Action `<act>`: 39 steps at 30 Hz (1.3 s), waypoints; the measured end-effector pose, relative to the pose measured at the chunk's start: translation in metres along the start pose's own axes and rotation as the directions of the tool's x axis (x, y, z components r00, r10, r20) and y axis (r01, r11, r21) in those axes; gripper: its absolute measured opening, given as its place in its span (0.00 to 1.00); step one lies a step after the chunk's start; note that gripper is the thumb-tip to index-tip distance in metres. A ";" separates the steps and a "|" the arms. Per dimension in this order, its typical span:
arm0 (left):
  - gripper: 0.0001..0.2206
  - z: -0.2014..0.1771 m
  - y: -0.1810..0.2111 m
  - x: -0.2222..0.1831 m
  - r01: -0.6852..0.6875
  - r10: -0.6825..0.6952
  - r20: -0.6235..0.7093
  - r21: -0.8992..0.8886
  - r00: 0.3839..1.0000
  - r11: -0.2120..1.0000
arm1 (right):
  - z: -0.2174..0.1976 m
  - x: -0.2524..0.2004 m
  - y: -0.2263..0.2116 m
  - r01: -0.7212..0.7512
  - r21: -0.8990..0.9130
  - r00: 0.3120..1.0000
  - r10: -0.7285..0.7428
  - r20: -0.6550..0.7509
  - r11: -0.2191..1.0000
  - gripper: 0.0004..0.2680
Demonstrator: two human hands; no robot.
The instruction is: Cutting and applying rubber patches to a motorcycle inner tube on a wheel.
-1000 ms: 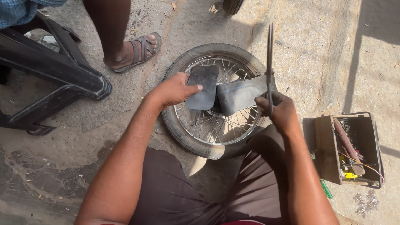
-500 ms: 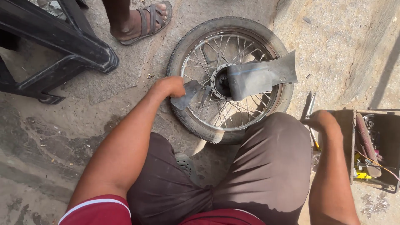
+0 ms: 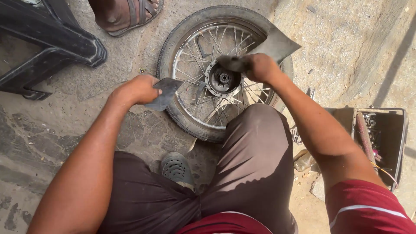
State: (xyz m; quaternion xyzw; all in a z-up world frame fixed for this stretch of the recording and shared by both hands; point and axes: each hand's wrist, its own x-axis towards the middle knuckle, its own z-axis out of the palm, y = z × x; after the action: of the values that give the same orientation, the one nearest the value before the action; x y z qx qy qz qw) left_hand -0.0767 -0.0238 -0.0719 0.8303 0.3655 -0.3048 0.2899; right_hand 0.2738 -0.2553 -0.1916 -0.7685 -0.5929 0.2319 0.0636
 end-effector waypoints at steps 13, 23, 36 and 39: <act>0.19 0.030 -0.009 -0.033 0.319 -0.426 -0.020 -0.630 0.905 0.708 | -0.119 -0.097 0.093 -0.745 0.231 0.620 0.777 -0.109 0.626 0.40; 0.14 0.057 -0.007 0.041 -0.137 -0.486 -0.172 -0.985 0.857 0.107 | 0.103 -0.083 0.077 -0.416 0.470 0.688 0.607 -0.397 0.779 0.32; 0.17 0.040 -0.050 0.111 -0.071 -0.427 -0.292 -0.884 0.856 0.462 | 0.026 -0.094 0.055 -0.711 0.129 0.703 0.701 0.118 0.691 0.29; 0.20 0.018 0.023 0.098 0.112 -0.353 -0.145 -0.782 0.924 0.614 | -0.041 -0.061 -0.013 -0.437 0.285 0.891 0.453 0.011 0.853 0.25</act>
State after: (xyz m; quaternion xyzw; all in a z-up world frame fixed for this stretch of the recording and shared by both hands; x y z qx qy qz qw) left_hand -0.0102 -0.0077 -0.1477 0.6105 0.6024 -0.0355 0.5130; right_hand 0.2685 -0.3016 -0.1334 -0.8741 -0.3582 0.3001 0.1328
